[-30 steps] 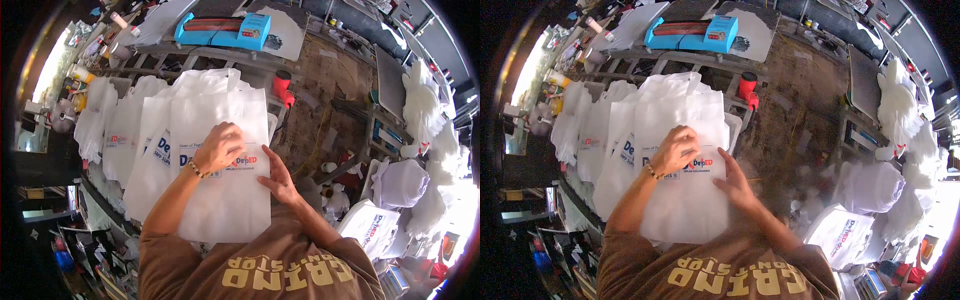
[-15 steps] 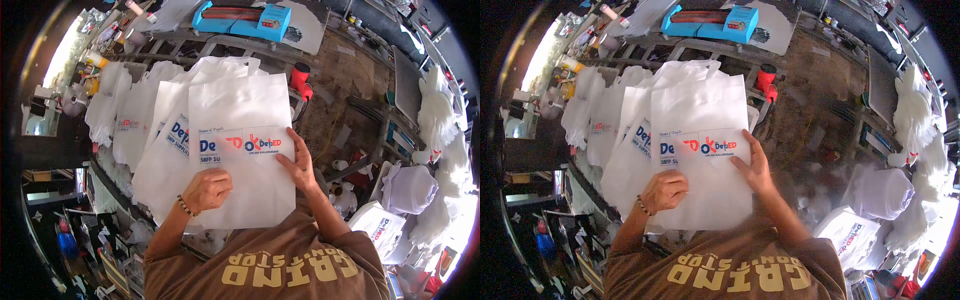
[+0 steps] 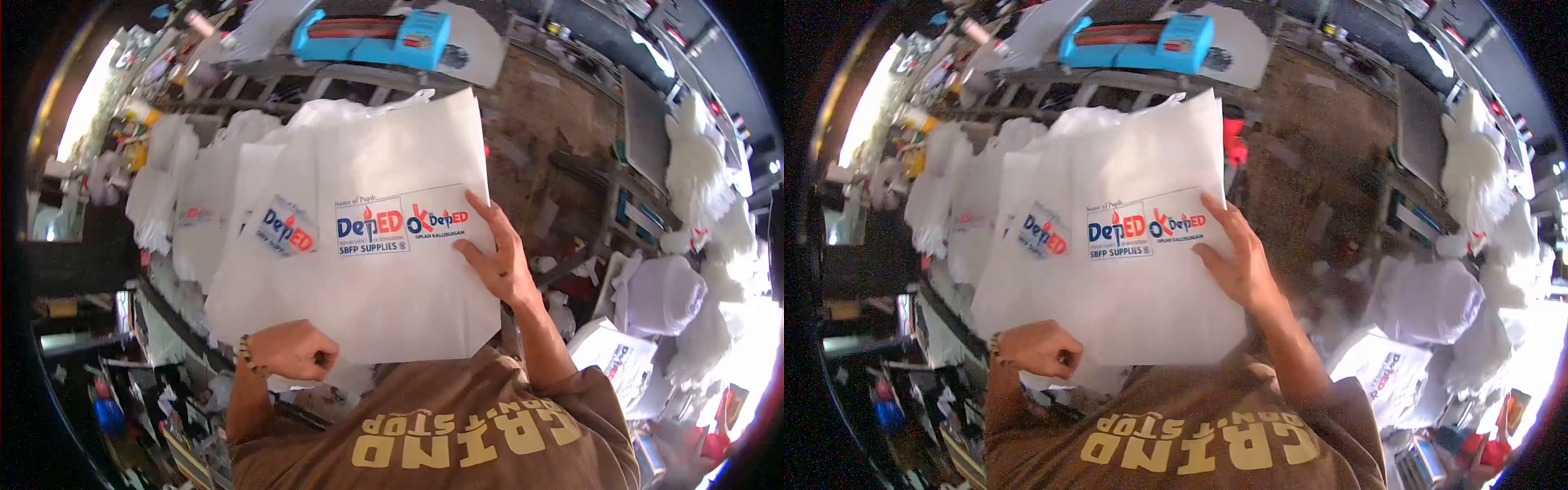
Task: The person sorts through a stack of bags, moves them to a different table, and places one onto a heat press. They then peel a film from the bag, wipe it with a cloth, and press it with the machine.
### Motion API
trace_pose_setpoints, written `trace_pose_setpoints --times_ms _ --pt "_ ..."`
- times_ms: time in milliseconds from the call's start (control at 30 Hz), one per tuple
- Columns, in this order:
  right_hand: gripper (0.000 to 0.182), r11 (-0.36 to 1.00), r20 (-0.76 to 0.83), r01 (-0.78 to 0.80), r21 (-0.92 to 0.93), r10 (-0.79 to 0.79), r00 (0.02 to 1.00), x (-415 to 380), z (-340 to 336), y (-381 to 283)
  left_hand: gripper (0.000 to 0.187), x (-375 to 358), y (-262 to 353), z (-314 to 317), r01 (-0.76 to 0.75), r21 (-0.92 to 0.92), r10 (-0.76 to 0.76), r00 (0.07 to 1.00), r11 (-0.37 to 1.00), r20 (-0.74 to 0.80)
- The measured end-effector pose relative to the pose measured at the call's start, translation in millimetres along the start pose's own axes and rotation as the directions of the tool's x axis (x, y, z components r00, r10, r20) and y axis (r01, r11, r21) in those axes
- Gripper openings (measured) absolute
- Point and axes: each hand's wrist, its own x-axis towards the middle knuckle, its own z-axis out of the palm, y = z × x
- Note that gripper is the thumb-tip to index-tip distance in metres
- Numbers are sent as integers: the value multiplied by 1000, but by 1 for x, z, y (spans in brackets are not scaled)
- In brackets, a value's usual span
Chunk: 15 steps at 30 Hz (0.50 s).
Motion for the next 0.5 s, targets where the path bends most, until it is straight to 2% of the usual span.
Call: trace_pose_setpoints --times_ms 33,100,133,200,233,267,333,367,433,467,500 --pt "73 1000 -30 -18 -21 17 999 -8 -16 -6 11 0 4 -5 -26 19 25 999 999 25" --pt "76 998 -166 9 -67 -20 986 -32 -53 -17 12 3 11 -16 30 92 -21 995 995 -97" --pt "76 994 -218 -31 -105 8 976 -48 -72 -15 11 7 16 -23 34 137 -13 989 990 -149" --pt "79 998 -482 -43 44 59 874 -92 -108 -15 9 14 19 -33 53 154 -15 972 987 -235" --pt "81 996 -592 -55 75 89 801 -115 -122 -19 9 19 17 -35 68 128 -30 960 989 -278" --pt "83 986 -689 -77 147 158 708 -152 -139 -6 9 25 23 -32 16 164 22 973 986 -229" --pt "83 983 -845 -111 143 180 503 -229 -163 6 8 40 34 -27 120 199 -48 941 973 -334" --pt "83 982 -876 -143 124 176 450 -270 -173 16 8 50 34 -25 74 235 -4 959 969 -284" --pt "82 956 -986 -288 51 94 138 -351 -186 42 10 68 37 -21 -17 122 57 941 992 -334" --pt "84 913 -993 -392 111 120 -2 -388 -181 49 10 73 40 -17 -40 142 82 948 989 -307" --pt "81 888 -995 -451 91 63 -77 -420 -179 65 10 78 45 -18 13 111 24 946 994 -322"
